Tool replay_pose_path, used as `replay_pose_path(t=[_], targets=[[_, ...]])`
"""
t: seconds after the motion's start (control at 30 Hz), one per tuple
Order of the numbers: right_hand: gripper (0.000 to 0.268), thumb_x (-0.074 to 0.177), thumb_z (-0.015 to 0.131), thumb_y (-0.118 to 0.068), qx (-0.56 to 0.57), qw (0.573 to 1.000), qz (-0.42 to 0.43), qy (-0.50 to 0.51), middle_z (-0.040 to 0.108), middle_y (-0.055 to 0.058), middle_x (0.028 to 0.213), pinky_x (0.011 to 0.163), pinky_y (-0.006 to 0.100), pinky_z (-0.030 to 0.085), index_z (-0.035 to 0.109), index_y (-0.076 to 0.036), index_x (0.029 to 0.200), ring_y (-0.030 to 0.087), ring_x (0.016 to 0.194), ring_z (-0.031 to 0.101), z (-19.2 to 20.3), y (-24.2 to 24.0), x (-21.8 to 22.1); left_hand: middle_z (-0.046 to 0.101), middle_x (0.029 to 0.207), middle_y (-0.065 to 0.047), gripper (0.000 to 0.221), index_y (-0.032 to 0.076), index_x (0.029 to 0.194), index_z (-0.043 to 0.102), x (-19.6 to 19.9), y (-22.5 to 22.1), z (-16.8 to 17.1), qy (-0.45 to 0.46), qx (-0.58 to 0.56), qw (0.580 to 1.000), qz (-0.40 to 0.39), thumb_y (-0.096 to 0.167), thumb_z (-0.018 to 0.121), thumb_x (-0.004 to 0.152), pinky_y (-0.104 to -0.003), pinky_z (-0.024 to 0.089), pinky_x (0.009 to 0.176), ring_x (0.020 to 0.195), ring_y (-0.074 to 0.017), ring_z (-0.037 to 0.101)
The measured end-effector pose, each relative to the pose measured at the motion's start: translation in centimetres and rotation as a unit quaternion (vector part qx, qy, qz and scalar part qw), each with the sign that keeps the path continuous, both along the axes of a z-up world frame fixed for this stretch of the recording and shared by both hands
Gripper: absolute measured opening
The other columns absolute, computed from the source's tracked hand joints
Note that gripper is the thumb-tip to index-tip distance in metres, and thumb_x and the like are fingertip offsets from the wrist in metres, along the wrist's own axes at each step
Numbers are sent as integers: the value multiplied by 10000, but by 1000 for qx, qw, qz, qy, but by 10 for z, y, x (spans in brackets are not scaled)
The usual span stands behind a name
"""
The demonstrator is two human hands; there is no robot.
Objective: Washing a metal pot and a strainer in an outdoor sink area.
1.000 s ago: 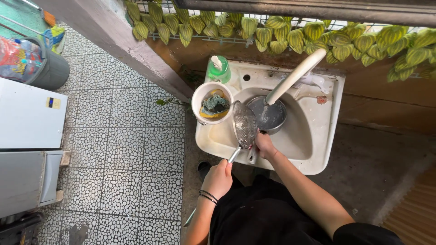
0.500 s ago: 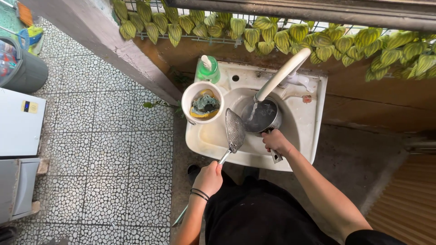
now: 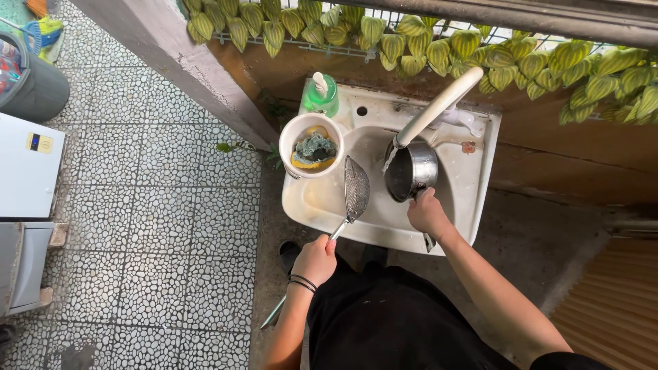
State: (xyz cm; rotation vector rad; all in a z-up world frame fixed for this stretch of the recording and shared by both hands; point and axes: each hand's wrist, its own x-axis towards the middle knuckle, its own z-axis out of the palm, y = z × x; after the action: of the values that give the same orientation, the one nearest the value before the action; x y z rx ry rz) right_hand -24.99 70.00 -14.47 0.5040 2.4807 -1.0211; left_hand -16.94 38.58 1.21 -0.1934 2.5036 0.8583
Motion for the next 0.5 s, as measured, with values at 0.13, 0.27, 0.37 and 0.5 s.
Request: replay_pose_path(t=[0.13,0.27,0.37,0.5], targets=[[486,937,590,-162,31,993,33,105,633,427,858,746,573,540,311,176,1148,567,822,657,9,-3,11,702,831,-217,322,40,935,616,-1,1,3,2,6,1000,0,319,485,1028,-541,527,697,796,-444,672],[465,975,541,-151,38,997,3,60,636,437,914,802,580,534,291,133,1246,578,868,657,56,-14,20,708,835,-212,323,44,950,634,-3,1,1,7,8,1000,-4,325,494,1021,-537,532,697,797,-439,679],[488,964,537,-104,14,993,-9,113,640,430,921,835,572,513,260,119,1299,576,884,654,70,-15,26,712,834,-208,328,50,959,639,-5,1,3,11,3,1000,-12,338,495,1020,-533,535,700,799,-437,680],[488,947,557,-82,-2,986,-12,166,640,420,954,860,554,507,268,97,1296,557,897,669,93,-18,32,718,831,-193,335,67,961,650,-7,3,7,-2,9,1000,0,364,502,1007,-521,542,695,797,-420,691]])
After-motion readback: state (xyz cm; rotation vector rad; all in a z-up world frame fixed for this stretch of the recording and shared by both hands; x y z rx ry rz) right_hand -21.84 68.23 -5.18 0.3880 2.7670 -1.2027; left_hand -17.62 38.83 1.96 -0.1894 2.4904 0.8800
